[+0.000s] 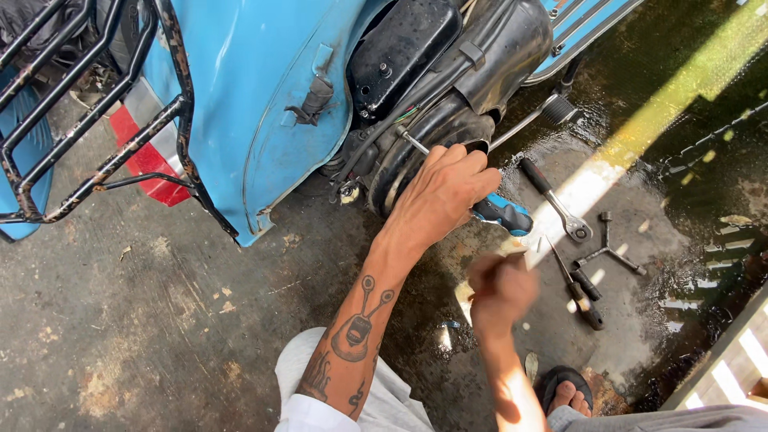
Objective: The person removes a bolt from the rear wheel cover of a blue scooter using a socket wrench and ratchet. They then use a screwdriver to detach the cover and place it on the ground. Finally, they handle a small metal clip with pliers.
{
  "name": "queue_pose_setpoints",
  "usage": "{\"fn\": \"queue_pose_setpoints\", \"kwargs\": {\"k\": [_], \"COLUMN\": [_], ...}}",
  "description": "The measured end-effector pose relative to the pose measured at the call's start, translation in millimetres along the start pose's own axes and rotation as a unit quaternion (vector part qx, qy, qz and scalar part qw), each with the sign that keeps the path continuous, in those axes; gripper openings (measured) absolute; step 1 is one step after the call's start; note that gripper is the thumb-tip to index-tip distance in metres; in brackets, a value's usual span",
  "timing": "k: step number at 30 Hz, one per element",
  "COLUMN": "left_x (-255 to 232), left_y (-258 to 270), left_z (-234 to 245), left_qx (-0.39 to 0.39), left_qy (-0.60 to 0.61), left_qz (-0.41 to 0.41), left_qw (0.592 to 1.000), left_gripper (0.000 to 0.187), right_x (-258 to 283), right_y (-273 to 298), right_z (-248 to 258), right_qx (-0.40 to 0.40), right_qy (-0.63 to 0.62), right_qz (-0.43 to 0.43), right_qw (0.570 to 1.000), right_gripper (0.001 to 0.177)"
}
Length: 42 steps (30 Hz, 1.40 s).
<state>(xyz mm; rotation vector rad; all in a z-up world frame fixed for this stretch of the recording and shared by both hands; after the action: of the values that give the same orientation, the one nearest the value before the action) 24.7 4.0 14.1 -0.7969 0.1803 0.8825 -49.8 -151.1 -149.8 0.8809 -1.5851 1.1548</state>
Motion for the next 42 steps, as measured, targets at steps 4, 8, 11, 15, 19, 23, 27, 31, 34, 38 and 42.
{"fn": "queue_pose_setpoints", "kwargs": {"k": [4, 8, 11, 15, 19, 23, 27, 31, 34, 38, 42], "left_x": [-5.6, -1.4, -2.5, -3.3, -10.1, -13.5, -17.1, -53.7, -47.7, -17.6, -0.8], "left_y": [-4.0, -1.2, 1.0, 2.3, 3.0, 0.2, 1.4, -13.6, 5.7, 39.1, 17.1], "left_z": [10.3, 5.7, 1.8, 3.0, 4.8, 7.5, 9.2, 56.7, 96.4, 27.1, 23.0], "left_qx": [-0.002, -0.001, 0.003, 0.021, 0.001, -0.003, -0.007, -0.043, -0.28, -0.241, -0.271], "left_qy": [-0.006, 0.003, 0.002, -0.003, -0.066, -0.075, -0.105, -0.07, 0.362, 0.434, 0.52], "left_qz": [-0.004, 0.002, -0.005, -0.004, -0.035, -0.04, -0.05, -0.017, 0.468, 0.612, 0.608], "left_qw": [1.0, 1.0, 1.0, 1.0, 0.997, 0.996, 0.993, 0.996, 0.756, 0.616, 0.536], "left_gripper": [0.056, 0.054, 0.056, 0.053, 0.036, 0.03, 0.02, 0.014, 0.03, 0.05, 0.039], "right_x": [25.0, 9.6, -27.1, -142.5, -171.0, -32.5, 127.2, 115.3, 112.4, 113.1, 104.2], "right_y": [-4.8, -8.2, -13.6, 26.5, 39.3, -62.6, -77.2, -86.4, -89.7, -85.3, -101.1], "right_z": [3.3, 14.7, 50.8, 158.7, 167.2, 66.4, -23.3, -47.9, -67.8, -76.0, -84.1], "right_qx": [-0.08, -0.065, -0.021, 0.087, 0.284, 0.228, 0.391, 0.397, 0.444, 0.405, 0.344], "right_qy": [-0.033, 0.029, 0.028, 0.488, 0.629, 0.433, 0.029, 0.059, 0.022, 0.059, 0.111], "right_qz": [-0.032, -0.177, -0.111, -0.262, -0.351, -0.352, -0.483, -0.483, -0.537, -0.581, -0.556], "right_qw": [0.996, 0.982, 0.993, 0.828, 0.633, 0.798, 0.783, 0.778, 0.717, 0.704, 0.748], "right_gripper": [0.02, 0.027, 0.025, 0.046, 0.07, 0.077, 0.09, 0.037, 0.025, 0.041, 0.044]}}
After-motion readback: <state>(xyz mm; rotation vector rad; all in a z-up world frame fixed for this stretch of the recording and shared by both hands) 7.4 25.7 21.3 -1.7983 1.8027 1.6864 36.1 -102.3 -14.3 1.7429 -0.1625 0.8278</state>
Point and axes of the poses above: each hand's wrist, its own y-axis away from the middle knuckle, its own z-axis out of the back of the hand, x = y × z, the point moved 5 cm from there along -y, towards the middle knuckle, and after that the axes turned 11 degrees about y, right-handed, at the moved point
